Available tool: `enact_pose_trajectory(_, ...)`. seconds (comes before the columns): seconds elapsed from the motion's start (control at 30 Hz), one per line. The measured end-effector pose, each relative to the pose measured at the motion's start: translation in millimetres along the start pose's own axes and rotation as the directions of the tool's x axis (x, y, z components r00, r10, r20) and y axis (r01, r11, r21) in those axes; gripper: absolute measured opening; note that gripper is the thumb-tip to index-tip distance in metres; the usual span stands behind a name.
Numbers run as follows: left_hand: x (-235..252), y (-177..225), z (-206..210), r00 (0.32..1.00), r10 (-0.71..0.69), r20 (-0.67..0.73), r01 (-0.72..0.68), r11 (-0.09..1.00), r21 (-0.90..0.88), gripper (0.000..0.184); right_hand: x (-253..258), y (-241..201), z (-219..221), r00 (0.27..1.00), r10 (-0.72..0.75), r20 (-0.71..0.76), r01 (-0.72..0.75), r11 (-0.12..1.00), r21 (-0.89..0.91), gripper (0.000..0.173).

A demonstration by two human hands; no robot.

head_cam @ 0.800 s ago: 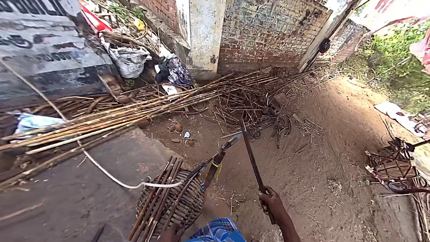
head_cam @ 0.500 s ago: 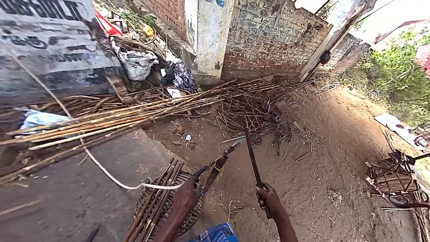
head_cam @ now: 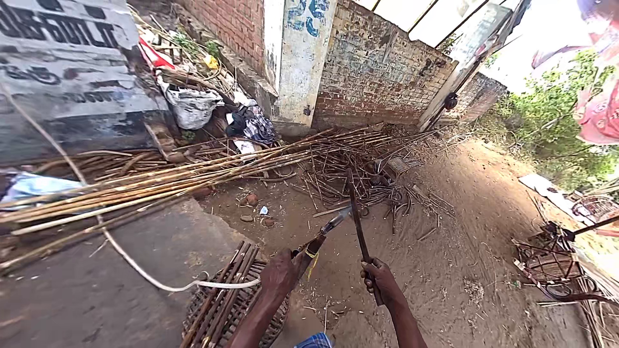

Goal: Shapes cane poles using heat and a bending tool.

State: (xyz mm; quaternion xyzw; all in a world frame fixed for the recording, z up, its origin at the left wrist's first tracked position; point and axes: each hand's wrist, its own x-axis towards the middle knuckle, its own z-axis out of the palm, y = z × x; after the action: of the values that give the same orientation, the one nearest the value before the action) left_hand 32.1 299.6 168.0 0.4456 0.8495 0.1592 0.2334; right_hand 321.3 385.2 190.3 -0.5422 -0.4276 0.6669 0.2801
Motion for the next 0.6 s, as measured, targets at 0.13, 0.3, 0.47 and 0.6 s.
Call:
enact_pose_trajectory(0.13, 3.3, 3.9, -5.0, 0.999, -0.014, 0.03, 0.012, 0.999, 0.052, 0.059, -5.2, -4.8, 12.3, 1.0, 0.02, -0.02, -0.019, 1.0, 0.019, 0.027)
enact_pose_trajectory(0.3, 12.7, 2.2, -2.9, 1.0, -0.002, 0.023, -0.001, 0.995, 0.1, 0.063, -7.9, -3.2, 26.9, 0.999, 0.049, -0.016, -0.048, 0.996, 0.073, 0.028)
enact_pose_trajectory(0.47, 14.1, 4.2, -2.5, 0.998, 0.003, 0.059, -0.01, 0.994, 0.109, 0.062, 3.0, -16.2, 38.3, 0.998, 0.057, -0.02, -0.055, 0.996, 0.074, 0.025)
enact_pose_trajectory(0.6, 17.6, 9.2, 3.1, 0.999, 0.016, 0.046, -0.022, 0.992, 0.123, 0.06, 15.7, -37.5, 52.8, 0.988, -0.003, -0.155, 0.013, 0.998, 0.066, 0.023)
